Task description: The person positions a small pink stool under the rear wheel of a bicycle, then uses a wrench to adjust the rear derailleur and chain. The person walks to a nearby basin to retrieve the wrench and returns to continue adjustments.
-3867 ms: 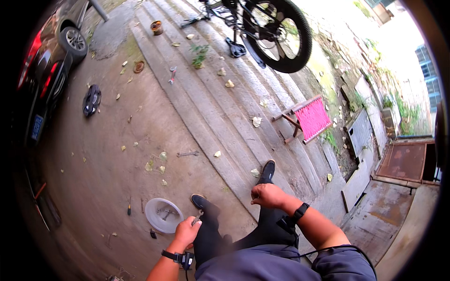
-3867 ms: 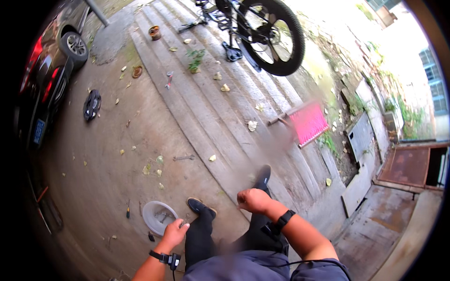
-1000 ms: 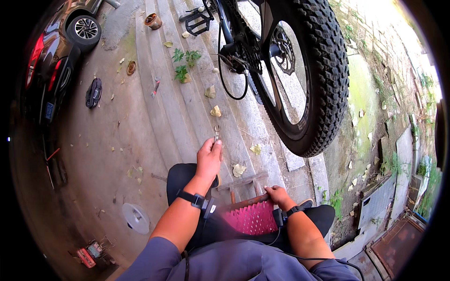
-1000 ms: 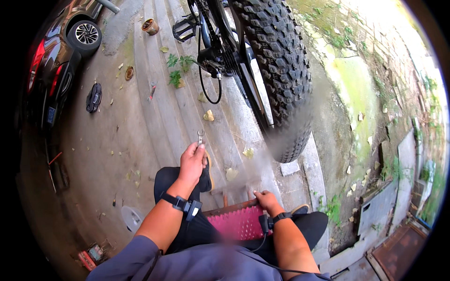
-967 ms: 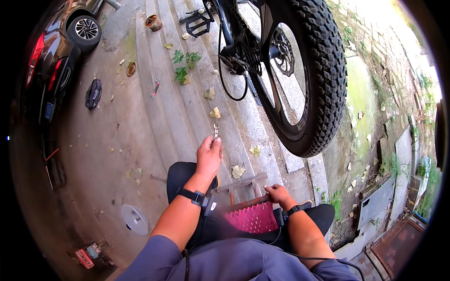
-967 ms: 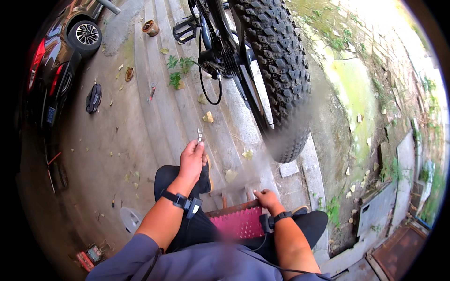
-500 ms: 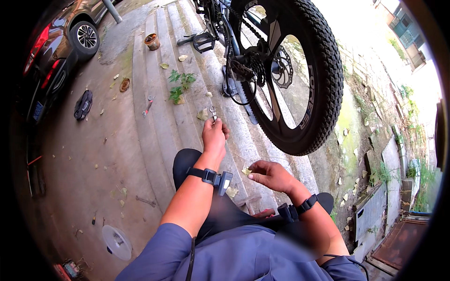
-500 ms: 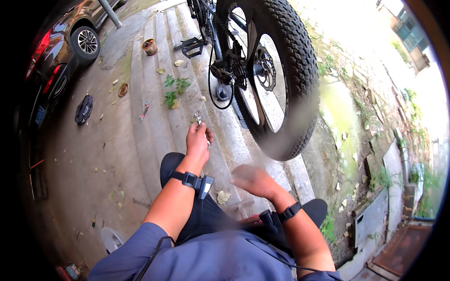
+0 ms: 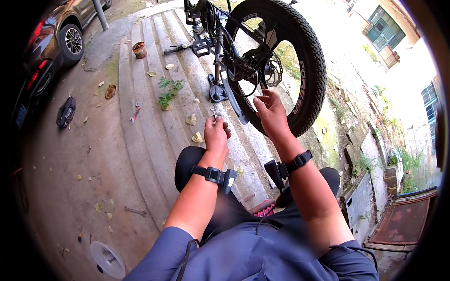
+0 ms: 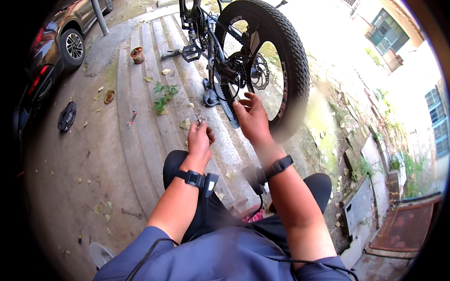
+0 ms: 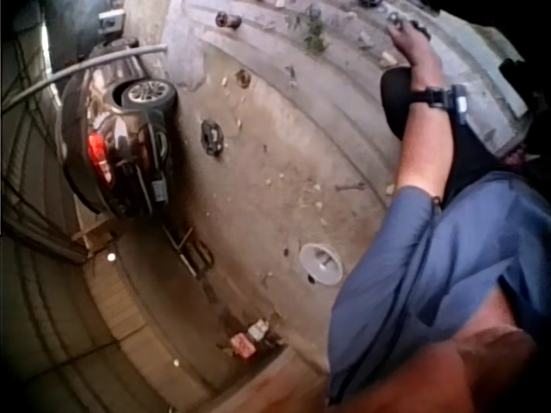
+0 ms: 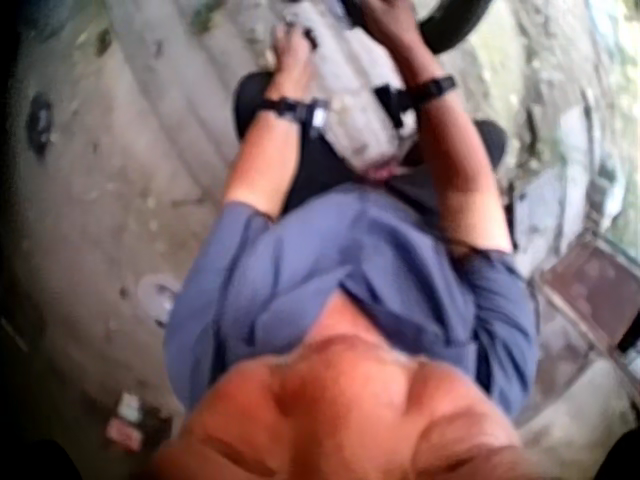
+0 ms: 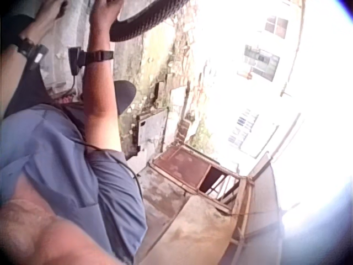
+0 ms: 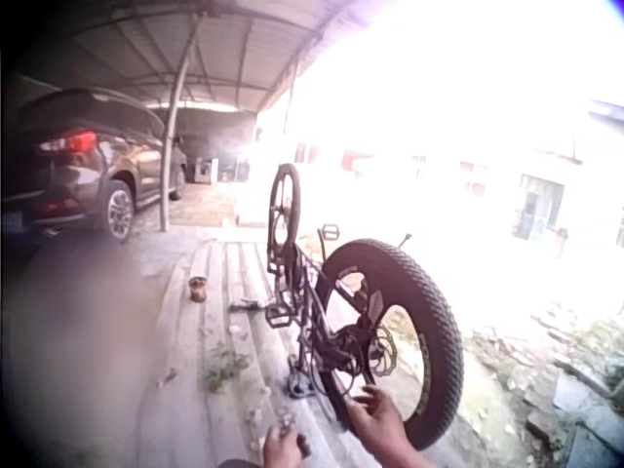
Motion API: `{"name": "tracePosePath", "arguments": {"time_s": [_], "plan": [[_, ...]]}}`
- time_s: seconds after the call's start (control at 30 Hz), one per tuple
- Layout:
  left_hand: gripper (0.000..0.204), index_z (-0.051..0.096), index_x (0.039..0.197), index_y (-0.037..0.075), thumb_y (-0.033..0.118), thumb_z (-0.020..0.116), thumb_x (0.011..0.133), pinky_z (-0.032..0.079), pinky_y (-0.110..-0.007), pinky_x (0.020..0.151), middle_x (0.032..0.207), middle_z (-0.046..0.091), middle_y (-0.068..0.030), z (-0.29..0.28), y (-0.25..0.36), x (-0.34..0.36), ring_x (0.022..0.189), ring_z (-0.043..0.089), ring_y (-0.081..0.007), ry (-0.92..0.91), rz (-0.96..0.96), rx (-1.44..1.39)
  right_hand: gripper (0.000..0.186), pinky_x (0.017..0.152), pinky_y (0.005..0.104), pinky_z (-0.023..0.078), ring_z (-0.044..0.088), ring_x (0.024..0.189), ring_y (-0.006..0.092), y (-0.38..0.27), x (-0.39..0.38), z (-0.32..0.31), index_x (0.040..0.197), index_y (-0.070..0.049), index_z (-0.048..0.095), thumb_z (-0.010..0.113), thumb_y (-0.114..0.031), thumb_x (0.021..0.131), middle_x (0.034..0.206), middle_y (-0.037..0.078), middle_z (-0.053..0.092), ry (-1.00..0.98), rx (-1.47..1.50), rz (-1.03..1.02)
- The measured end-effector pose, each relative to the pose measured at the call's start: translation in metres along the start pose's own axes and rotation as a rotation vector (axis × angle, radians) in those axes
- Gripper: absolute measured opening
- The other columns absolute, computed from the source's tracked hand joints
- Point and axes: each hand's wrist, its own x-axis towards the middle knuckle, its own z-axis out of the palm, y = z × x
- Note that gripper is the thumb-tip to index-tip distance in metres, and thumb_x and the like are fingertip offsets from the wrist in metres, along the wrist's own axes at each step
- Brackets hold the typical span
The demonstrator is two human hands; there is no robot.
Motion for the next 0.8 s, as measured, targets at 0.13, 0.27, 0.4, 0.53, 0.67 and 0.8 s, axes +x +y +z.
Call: {"name": "tracePosePath", "arguments": {"time_s": [0.13,0.27,0.4,0.53,0.67,0.8], "plan": [[0.014,0.053,0.099,0.010,0.024,0.054,0.100,0.042,-0.025,0.049,0.075,0.052,-0.0002,-0.012,0.003,0.004,0.057,0.048,-0.0080,-0.001,0.041,0.049,0.045,0.078,0.0280,0.051,0.062,0.094,0.0161,-0.002,0.011,0.012,0.128,0.004,0.046,0.064,-0.018,0.093,0.113,0.015,0.064,0.033,0.228,0.052],[0.014,0.053,0.100,0.008,0.022,0.053,0.100,0.040,-0.024,0.046,0.073,0.051,-0.0006,-0.020,0.019,-0.005,0.054,0.046,-0.0079,0.014,0.079,0.125,0.040,0.071,0.0268,0.048,0.059,0.088,0.0120,0.005,0.027,0.024,0.127,0.001,0.047,0.062,-0.016,0.094,0.110,0.009,0.064,0.021,0.369,0.116],[0.013,0.054,0.096,0.012,0.024,0.053,0.100,0.043,-0.025,0.049,0.073,0.052,0.0009,-0.006,0.055,-0.016,0.058,0.049,-0.0077,-0.016,0.154,0.182,0.028,0.074,0.0273,0.050,0.061,0.086,0.0127,0.011,0.044,0.027,0.122,-0.003,0.047,0.055,-0.015,0.098,0.101,0.007,0.065,-0.038,0.515,0.151],[0.014,0.057,0.105,0.012,0.024,0.053,0.100,0.044,-0.025,0.052,0.075,0.053,0.0015,0.015,0.089,-0.009,0.060,0.051,-0.0077,-0.096,0.231,0.234,0.019,0.072,0.0279,0.053,0.063,0.079,0.0151,0.018,0.051,0.027,0.117,-0.003,0.047,0.049,-0.012,0.100,0.091,0.008,0.063,-0.058,0.610,0.080],[0.017,0.058,0.110,0.011,0.023,0.053,0.100,0.043,-0.024,0.055,0.076,0.053,0.0016,0.032,0.101,0.019,0.061,0.049,-0.0071,-0.129,0.250,0.273,0.015,0.070,0.0274,0.053,0.063,0.075,0.0157,0.015,0.048,0.027,0.113,-0.003,0.049,0.050,-0.010,0.099,0.086,0.007,0.061,-0.046,0.641,0.097],[0.017,0.059,0.109,0.009,0.022,0.053,0.100,0.042,-0.024,0.057,0.075,0.053,0.0014,0.039,0.099,0.039,0.062,0.048,-0.0073,-0.147,0.277,0.293,0.013,0.066,0.0271,0.051,0.061,0.070,0.0153,0.011,0.046,0.026,0.110,-0.003,0.050,0.051,-0.011,0.099,0.084,0.007,0.060,-0.031,0.681,0.150]]}}
